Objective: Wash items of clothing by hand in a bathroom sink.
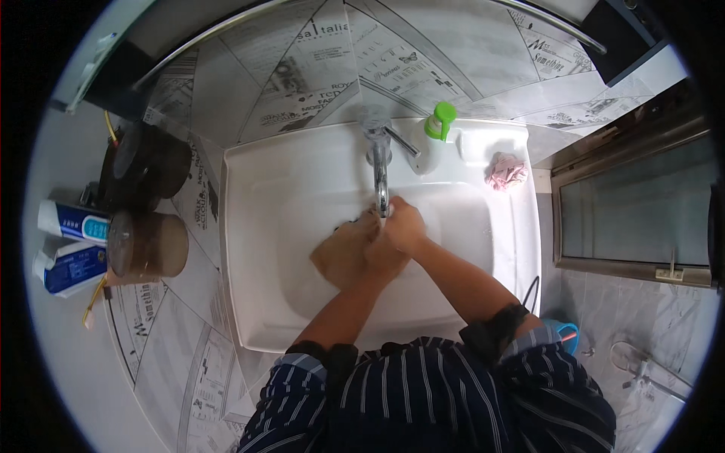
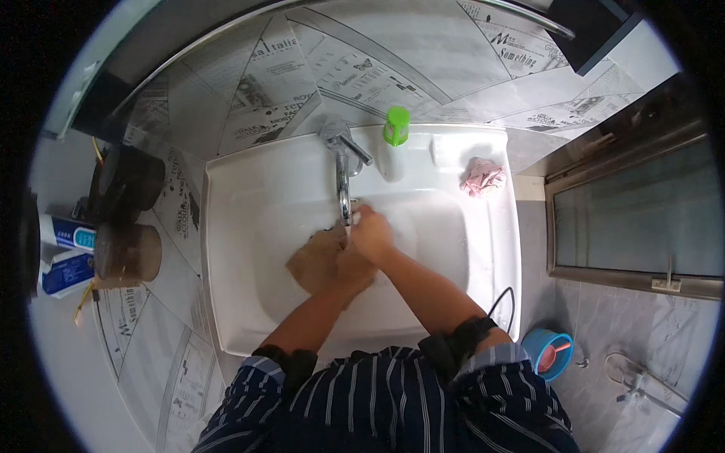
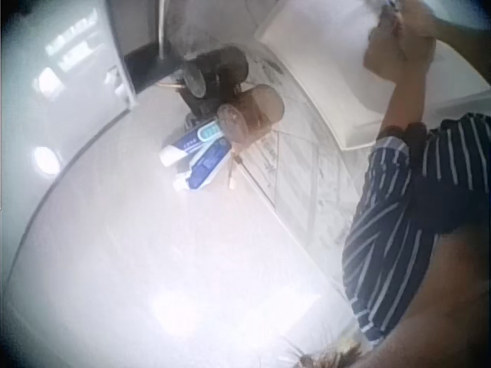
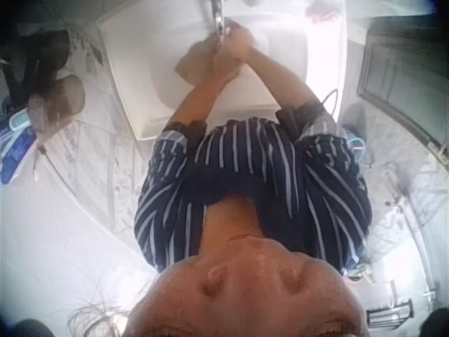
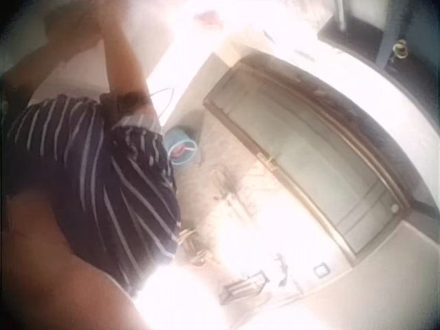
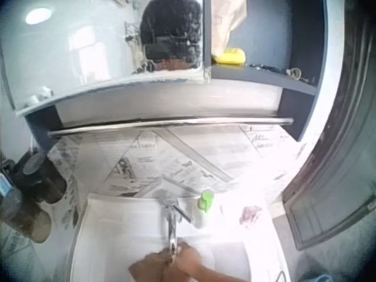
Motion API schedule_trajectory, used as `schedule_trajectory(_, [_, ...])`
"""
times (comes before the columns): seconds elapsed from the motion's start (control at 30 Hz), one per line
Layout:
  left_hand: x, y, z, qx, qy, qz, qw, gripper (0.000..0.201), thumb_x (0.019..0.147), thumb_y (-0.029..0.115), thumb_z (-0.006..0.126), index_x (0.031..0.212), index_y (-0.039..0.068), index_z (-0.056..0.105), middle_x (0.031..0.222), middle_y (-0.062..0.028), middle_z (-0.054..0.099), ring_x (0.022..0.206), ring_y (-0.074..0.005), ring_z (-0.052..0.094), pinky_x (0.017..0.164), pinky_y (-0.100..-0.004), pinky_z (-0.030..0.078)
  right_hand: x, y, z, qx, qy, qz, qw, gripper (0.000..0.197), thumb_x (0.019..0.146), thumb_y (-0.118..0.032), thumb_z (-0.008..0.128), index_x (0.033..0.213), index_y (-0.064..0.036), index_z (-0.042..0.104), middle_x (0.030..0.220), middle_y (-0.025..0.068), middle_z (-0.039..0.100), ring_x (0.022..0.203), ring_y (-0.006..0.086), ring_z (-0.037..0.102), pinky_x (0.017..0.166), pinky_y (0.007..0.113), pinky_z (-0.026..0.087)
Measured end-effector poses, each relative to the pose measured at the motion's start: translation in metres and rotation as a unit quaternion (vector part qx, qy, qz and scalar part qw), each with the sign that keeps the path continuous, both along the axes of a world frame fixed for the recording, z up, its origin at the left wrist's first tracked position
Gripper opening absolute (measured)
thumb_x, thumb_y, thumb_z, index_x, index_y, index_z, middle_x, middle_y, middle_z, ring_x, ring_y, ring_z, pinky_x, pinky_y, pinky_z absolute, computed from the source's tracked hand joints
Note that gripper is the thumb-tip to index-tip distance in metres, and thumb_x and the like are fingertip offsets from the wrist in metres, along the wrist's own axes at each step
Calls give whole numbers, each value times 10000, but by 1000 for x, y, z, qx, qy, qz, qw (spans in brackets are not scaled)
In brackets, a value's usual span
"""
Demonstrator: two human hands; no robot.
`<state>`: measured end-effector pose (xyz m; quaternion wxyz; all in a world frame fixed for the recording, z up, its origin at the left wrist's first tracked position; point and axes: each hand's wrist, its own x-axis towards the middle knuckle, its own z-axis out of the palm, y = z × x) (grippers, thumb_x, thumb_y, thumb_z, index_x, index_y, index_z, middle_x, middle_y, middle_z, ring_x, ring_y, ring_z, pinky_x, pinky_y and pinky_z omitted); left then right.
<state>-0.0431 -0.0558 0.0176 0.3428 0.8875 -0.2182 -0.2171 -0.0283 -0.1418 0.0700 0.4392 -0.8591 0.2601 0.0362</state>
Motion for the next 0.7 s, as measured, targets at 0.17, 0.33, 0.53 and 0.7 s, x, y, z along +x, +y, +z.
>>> schedule_trajectory(0.17, [-18, -8, 20, 82, -119, -101, 984, 342, 828, 380, 535, 1043, 116, 568, 904, -109, 647, 831, -214, 644, 634, -361, 517, -25, -13, 13, -71, 37, -16, 997, 307, 738, -212, 586, 978, -25, 546, 837, 217, 633, 819, 397, 605, 741, 465, 481])
schedule_trajectory(0.33, [-34, -17, 15, 104, -50, -174, 978, 371, 812, 375, 540, 1087, 126, 560, 1001, -144, 623, 898, -334, 601, 725, -431, 484, -53, -34, 9, -86, 34, -34, 995, 350, 742, -242, 596, 1002, -16, 538, 831, 218, 634, 816, 383, 614, 749, 454, 480])
schedule_trajectory(0.53, [-45, -16, 24, -231, 34, -97, 968, 600, 683, 368, 760, 1126, 68, 490, 855, -113, 598, 793, -270, 595, 711, -384, 481, -85, -87, 40, -10, 9, 2, 1000, 505, 719, -363, 706, 1023, -9, 513, 794, 224, 622, 768, 348, 632, 691, 402, 482])
schedule_trajectory(0.7, [-20, 35, 23, -162, 66, 52, 983, 440, 720, 255, 768, 1037, 47, 545, 835, -29, 547, 759, -117, 503, 687, -263, 445, -86, -163, 106, 94, -285, -153, 942, 332, 807, -210, 691, 1007, -76, 462, 869, 65, 573, 668, 98, 546, 555, 233, 448])
